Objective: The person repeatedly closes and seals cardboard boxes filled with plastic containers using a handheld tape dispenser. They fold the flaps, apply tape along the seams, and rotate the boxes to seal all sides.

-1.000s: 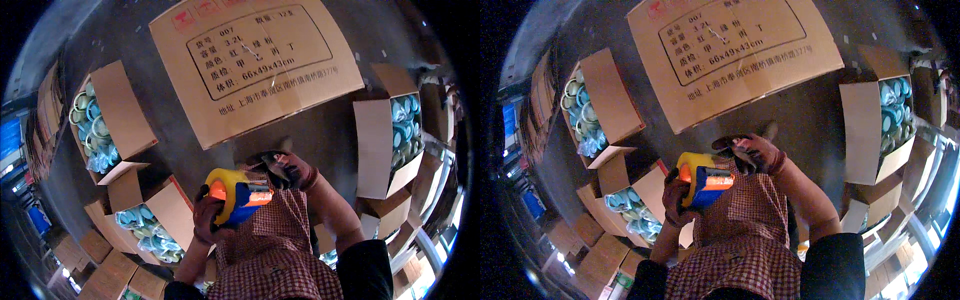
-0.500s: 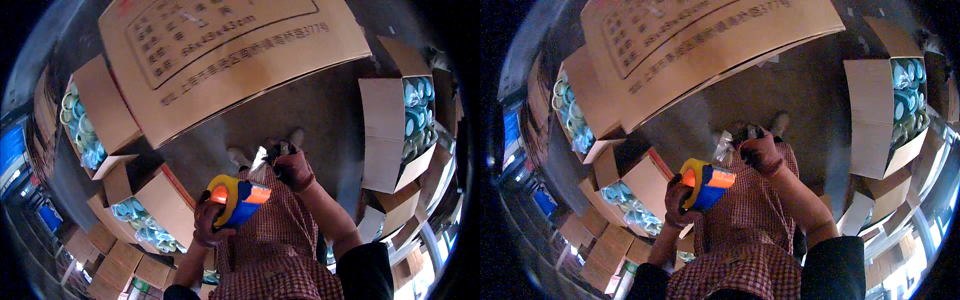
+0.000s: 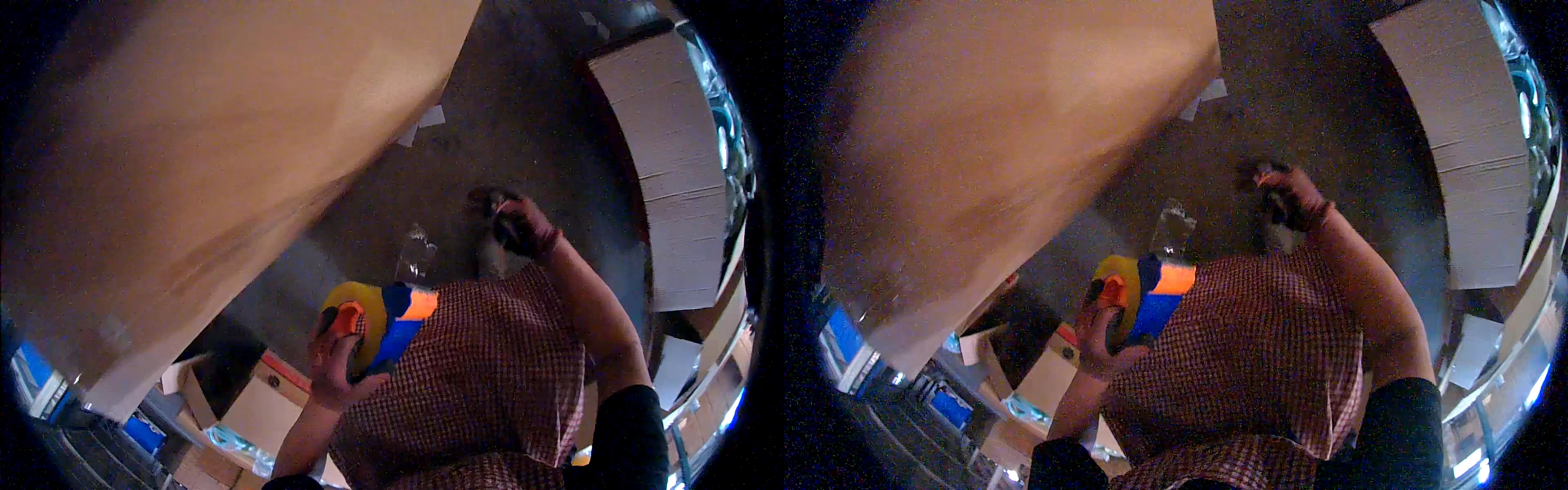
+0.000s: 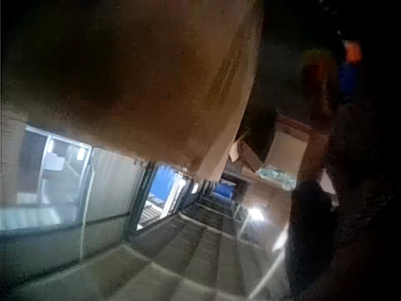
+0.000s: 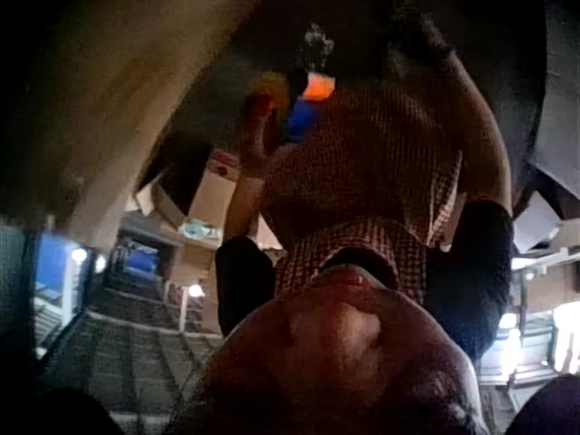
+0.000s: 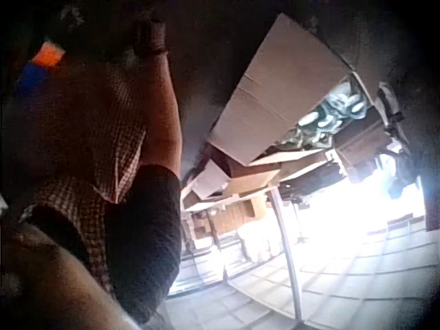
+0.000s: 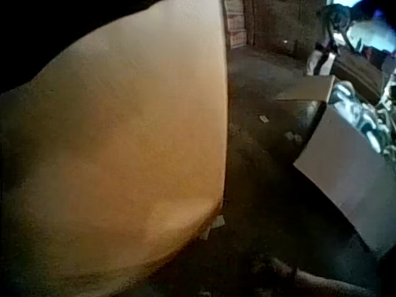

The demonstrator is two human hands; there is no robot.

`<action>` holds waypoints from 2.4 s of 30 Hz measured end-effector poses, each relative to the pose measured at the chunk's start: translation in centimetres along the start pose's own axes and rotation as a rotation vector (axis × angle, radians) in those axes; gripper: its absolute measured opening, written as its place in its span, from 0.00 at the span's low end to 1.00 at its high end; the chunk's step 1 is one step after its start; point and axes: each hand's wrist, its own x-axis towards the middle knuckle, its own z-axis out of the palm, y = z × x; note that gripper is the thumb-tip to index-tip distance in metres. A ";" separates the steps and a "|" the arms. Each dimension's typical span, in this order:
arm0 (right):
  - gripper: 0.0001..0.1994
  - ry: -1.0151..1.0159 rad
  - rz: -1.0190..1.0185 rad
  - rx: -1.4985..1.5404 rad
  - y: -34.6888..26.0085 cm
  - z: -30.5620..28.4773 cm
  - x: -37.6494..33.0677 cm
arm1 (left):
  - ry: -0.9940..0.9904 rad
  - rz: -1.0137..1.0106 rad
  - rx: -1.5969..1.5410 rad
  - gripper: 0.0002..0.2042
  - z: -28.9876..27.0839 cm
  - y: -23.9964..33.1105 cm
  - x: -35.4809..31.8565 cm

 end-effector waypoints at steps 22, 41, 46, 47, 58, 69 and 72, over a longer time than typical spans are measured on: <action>0.08 0.046 -0.571 -0.197 -0.4 8.4 8.1 | 0.075 0.049 0.147 0.38 6.4 -4.5 6.3; 0.26 -0.033 -1.322 -0.334 -7.4 13.5 9.6 | 0.466 -0.173 0.589 0.37 1.3 -6.8 -1.4; 0.24 0.001 -1.376 -0.289 -7.4 15.9 7.8 | 0.547 -0.156 0.583 0.35 0.8 -6.9 -2.3; 0.25 0.020 -1.386 -0.282 -7.2 16.0 8.1 | 0.550 -0.144 0.634 0.35 0.7 -7.0 -2.4; 0.14 0.293 -1.578 -0.611 -7.7 16.1 10.2 | 0.619 -0.124 0.660 0.34 -0.1 -7.0 -0.7; 0.20 0.518 -1.615 -0.953 -9.4 15.4 8.5 | 0.647 -0.167 0.627 0.33 -0.1 -5.7 0.0; 0.21 0.542 -1.598 -0.817 -9.3 14.9 9.2 | 0.635 -0.179 0.616 0.33 -0.2 -5.6 0.3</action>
